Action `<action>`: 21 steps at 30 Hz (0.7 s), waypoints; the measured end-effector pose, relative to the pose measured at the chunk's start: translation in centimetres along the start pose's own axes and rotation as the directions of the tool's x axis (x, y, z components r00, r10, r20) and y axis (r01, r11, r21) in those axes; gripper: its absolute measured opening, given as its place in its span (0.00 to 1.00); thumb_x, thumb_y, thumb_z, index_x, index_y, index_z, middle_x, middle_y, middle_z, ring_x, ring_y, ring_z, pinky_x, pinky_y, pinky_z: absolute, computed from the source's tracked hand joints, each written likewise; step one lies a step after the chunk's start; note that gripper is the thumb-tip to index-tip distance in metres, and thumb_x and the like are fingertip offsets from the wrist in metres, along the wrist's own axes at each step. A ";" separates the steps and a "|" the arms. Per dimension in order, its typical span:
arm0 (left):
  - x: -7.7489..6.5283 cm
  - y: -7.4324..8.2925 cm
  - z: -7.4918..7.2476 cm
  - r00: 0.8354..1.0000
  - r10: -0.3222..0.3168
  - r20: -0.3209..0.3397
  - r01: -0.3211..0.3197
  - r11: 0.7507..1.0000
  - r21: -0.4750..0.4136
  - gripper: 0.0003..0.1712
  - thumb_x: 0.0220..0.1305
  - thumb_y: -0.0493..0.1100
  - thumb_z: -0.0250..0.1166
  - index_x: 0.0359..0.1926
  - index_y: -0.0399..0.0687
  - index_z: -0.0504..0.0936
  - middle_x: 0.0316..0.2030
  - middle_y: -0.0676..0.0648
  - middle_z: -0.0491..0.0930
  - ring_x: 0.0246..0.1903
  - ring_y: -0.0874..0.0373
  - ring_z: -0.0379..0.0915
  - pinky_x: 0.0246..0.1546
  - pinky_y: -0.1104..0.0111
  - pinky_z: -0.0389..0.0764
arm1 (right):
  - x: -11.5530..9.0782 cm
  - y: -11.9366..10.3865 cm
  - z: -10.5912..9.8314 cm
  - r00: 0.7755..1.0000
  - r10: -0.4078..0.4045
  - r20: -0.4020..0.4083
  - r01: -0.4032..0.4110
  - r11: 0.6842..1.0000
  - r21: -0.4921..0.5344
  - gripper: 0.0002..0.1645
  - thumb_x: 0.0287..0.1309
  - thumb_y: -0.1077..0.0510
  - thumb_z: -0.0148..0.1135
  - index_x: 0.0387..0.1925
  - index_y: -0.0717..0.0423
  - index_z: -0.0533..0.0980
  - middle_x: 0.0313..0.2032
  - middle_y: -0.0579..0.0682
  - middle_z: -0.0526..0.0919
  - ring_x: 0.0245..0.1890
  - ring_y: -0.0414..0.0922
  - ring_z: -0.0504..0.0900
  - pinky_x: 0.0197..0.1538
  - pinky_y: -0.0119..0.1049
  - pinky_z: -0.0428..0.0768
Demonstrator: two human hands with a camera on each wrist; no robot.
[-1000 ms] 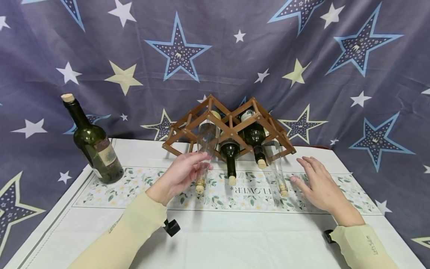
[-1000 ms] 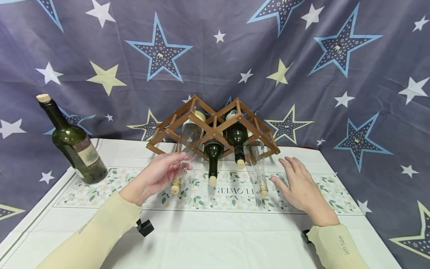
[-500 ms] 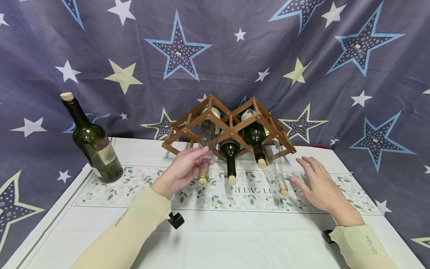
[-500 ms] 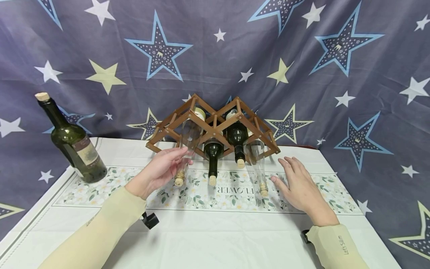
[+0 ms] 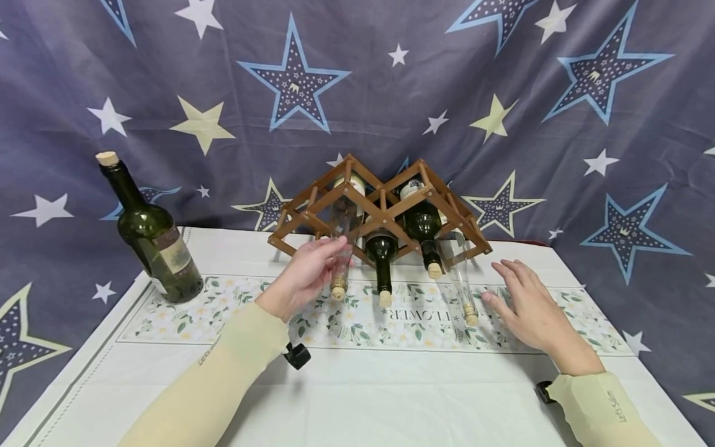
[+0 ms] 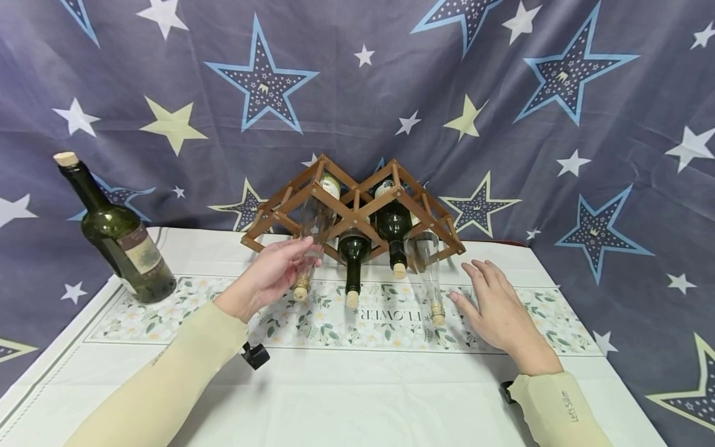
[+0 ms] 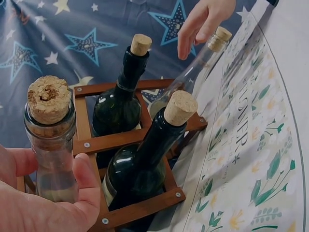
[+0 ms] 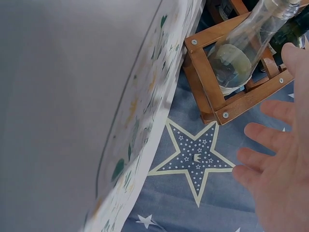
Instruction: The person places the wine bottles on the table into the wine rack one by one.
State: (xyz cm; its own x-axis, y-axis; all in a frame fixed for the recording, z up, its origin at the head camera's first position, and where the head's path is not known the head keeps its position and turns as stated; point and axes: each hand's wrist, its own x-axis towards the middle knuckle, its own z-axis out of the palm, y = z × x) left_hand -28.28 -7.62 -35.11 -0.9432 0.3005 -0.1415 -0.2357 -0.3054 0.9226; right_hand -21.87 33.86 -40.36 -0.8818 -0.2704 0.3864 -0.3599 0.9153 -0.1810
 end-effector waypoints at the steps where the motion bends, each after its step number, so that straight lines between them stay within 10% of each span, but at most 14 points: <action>1: 0.1 0.0 0.0 1.000 0.001 -0.002 -0.001 1.000 0.002 0.30 0.73 0.47 0.60 0.65 0.30 0.67 0.57 0.36 0.70 0.40 0.57 0.77 0.36 0.75 0.78 | 0.0 0.0 0.0 1.000 0.000 0.001 0.000 1.000 0.001 0.43 0.72 0.37 0.51 0.76 0.58 0.56 0.71 0.65 0.58 0.72 0.64 0.52 0.65 0.66 0.55; 21: 2.0 -0.3 -0.3 0.999 -0.008 -0.043 0.008 1.000 0.015 0.30 0.73 0.49 0.60 0.65 0.32 0.70 0.64 0.32 0.65 0.40 0.57 0.77 0.30 0.77 0.76 | -0.1 0.1 0.2 1.000 -0.001 0.009 0.001 1.000 0.014 0.43 0.72 0.38 0.50 0.76 0.57 0.56 0.72 0.64 0.56 0.72 0.64 0.51 0.66 0.66 0.55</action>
State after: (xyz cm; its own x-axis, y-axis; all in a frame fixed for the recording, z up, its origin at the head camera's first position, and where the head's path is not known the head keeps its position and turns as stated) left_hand -30.16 -7.20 -35.76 -0.9507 0.2634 -0.1639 -0.2400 -0.2897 0.9266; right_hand -21.90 33.92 -40.56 -0.8840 -0.2738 0.3789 -0.3649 0.9108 -0.1931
